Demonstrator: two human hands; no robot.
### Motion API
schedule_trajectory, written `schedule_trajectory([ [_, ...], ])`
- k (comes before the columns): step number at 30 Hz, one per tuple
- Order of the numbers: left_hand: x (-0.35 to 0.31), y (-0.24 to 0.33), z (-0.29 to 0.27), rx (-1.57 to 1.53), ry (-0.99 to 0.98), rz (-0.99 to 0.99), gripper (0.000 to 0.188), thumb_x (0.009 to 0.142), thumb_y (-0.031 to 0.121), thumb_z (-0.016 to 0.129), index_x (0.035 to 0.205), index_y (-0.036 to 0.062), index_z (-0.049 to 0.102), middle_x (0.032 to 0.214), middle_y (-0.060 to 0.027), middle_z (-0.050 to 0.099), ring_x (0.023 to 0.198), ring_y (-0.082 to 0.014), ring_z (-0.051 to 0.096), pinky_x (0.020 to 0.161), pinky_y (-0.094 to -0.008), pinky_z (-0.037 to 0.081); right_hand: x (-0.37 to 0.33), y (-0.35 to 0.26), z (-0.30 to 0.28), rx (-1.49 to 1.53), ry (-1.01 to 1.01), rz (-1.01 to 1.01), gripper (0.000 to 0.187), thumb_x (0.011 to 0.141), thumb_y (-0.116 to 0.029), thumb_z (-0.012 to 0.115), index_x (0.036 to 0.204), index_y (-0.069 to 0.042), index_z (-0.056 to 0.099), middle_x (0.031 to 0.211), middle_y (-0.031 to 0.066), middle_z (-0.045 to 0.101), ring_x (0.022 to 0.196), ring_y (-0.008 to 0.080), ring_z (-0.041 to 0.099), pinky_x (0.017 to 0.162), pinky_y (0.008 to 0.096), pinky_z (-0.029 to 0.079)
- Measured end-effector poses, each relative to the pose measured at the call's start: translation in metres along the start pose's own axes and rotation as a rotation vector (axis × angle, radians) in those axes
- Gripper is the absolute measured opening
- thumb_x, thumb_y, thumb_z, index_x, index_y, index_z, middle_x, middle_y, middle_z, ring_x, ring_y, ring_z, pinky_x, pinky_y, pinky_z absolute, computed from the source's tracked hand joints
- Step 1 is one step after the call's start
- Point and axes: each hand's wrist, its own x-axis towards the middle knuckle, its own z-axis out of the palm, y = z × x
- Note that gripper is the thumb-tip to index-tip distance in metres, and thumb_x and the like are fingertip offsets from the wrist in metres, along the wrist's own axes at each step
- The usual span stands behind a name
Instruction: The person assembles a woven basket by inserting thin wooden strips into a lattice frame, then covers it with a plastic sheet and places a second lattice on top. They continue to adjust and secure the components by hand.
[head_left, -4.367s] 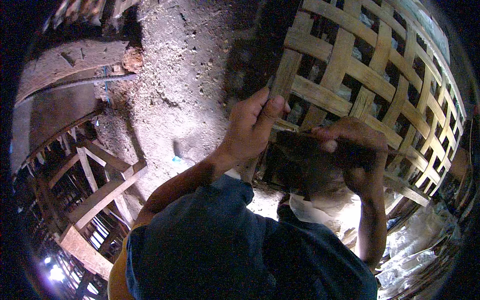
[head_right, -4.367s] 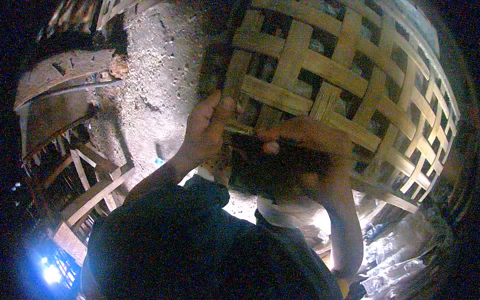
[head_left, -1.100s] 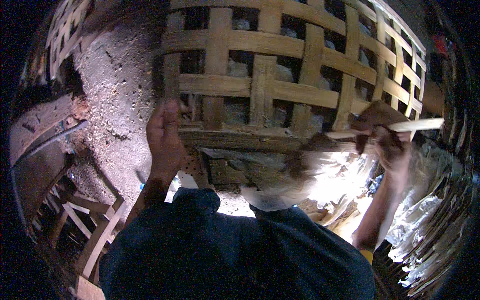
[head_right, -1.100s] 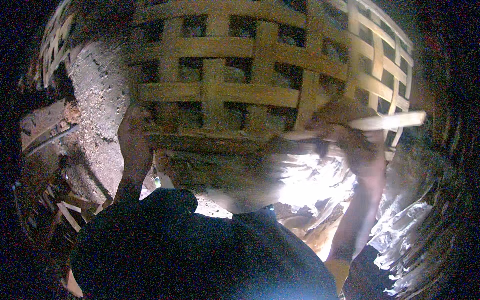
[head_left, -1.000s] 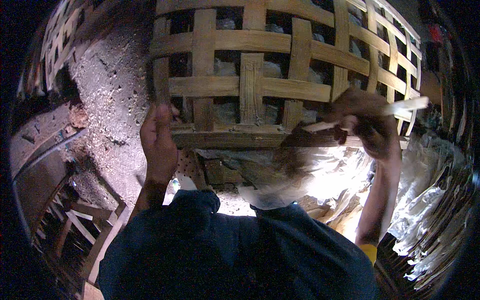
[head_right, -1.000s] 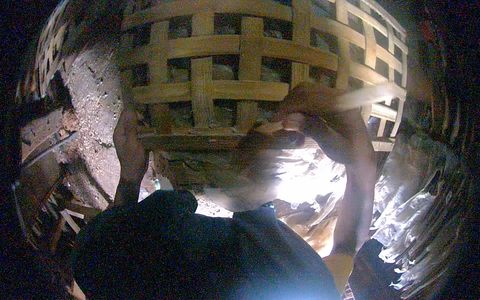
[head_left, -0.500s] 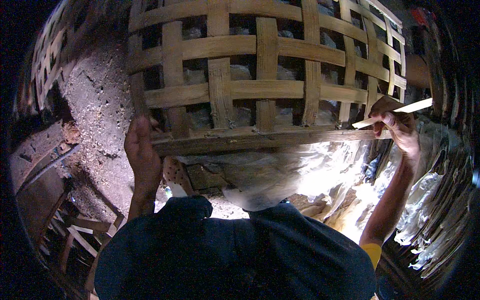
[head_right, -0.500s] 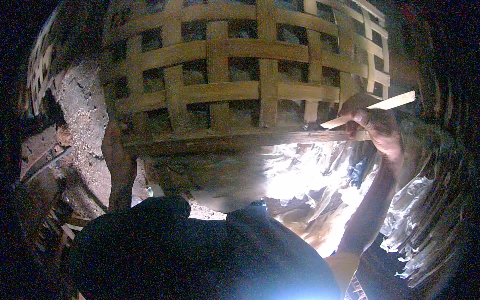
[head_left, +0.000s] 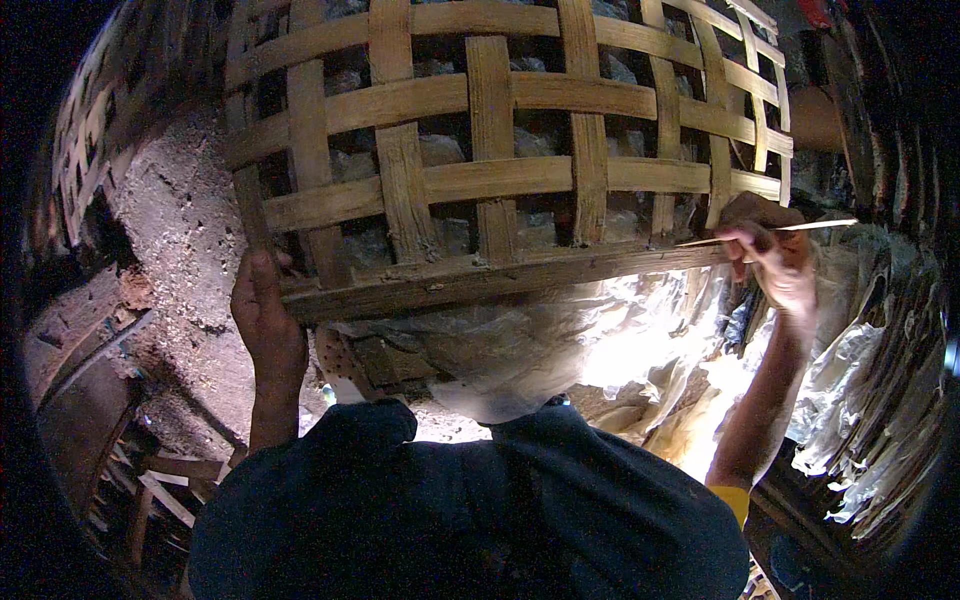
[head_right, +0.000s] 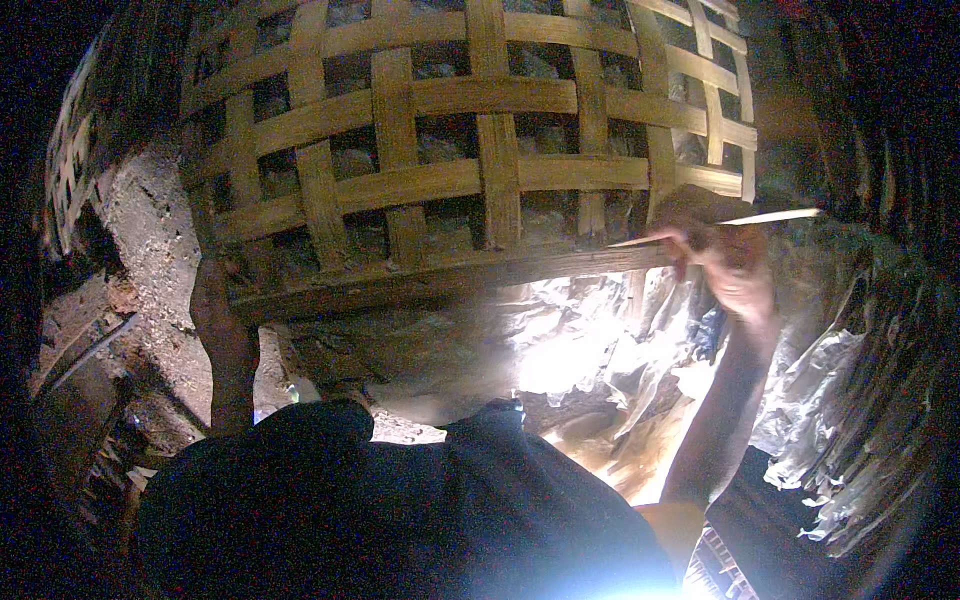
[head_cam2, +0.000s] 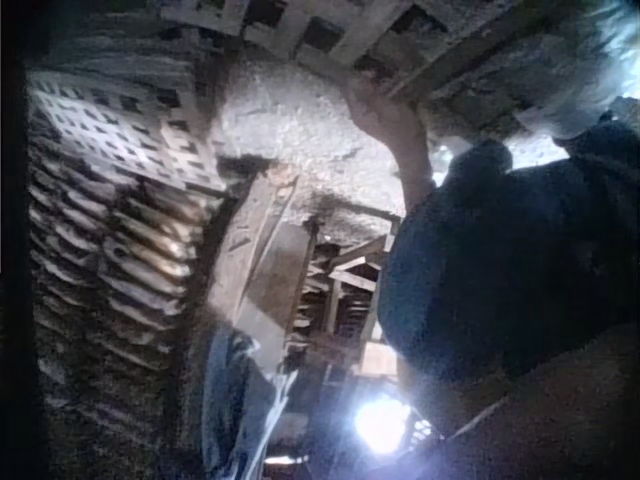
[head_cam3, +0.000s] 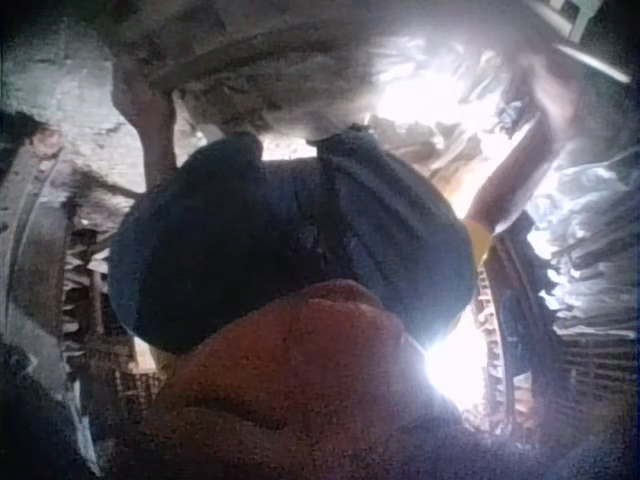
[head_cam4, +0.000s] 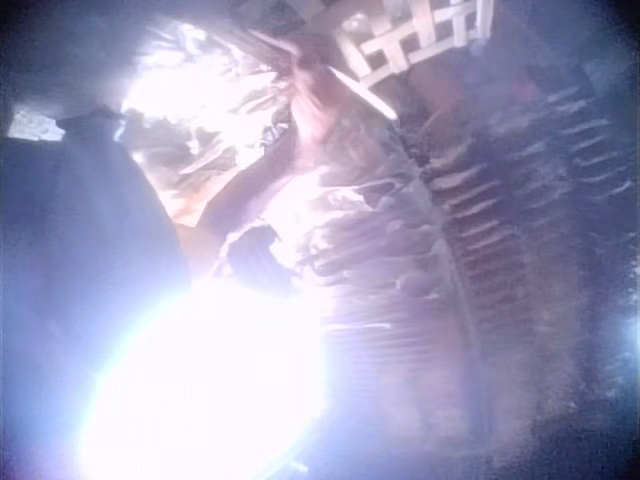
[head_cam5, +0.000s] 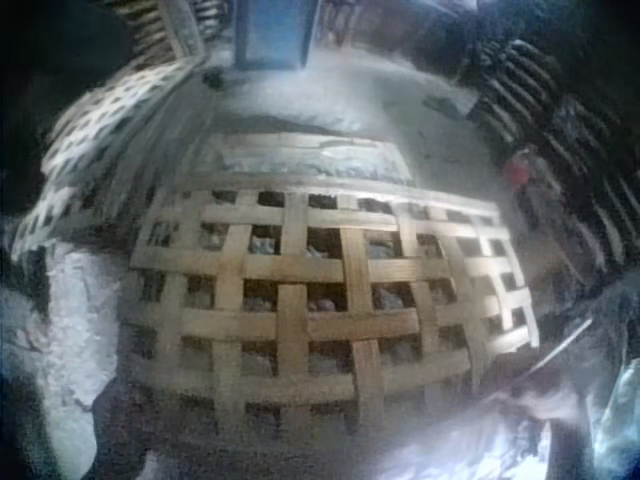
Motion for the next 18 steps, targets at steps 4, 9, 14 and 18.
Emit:
schedule_trajectory([
  [4,0.001,0.003,0.005,-0.042,0.014,0.000,0.037,0.106,0.040,0.046,0.101,0.0057,0.058,0.089,-0.0014,0.057,0.086,-0.0120,0.054,0.077,-0.0290,0.046,-0.020,0.012,-0.057,-0.020,0.126,-0.017,0.029,0.094,-0.028,0.069,0.097,0.001,0.071,0.079,0.0070,0.065,0.062,0.0124,0.060,0.048,0.0250,0.046],
  [9,0.002,0.002,0.005,0.003,0.020,0.041,0.036,0.106,0.039,0.047,0.104,0.0053,0.058,0.092,-0.0019,0.057,0.087,-0.0126,0.055,0.077,-0.0295,0.048,-0.036,0.010,-0.056,0.143,0.209,-0.032,0.028,0.093,-0.027,0.068,0.100,-0.001,0.071,0.084,0.0070,0.067,0.069,0.0115,0.062,0.051,0.0240,0.048],
  [14,0.001,-0.002,0.006,0.032,0.077,0.089,0.034,0.106,0.037,0.047,0.106,0.0050,0.058,0.096,-0.0030,0.057,0.088,-0.0132,0.056,0.078,-0.0295,0.048,0.000,-0.006,0.020,0.078,-0.034,-0.154,0.032,0.094,-0.031,0.068,0.106,-0.001,0.070,0.089,0.0122,0.070,0.069,0.0150,0.067,0.049,0.0268,0.053],
  [18,0.002,-0.001,0.000,-0.124,0.014,-0.050,0.033,0.106,0.036,0.046,0.108,0.0045,0.057,0.099,-0.0040,0.058,0.093,-0.0143,0.057,0.082,-0.0314,0.049,-0.021,0.027,-0.056,-0.196,0.177,-0.086,0.035,0.092,-0.032,0.071,0.108,0.000,0.069,0.092,0.0110,0.069,0.068,0.0156,0.062,0.049,0.0266,0.049],
])
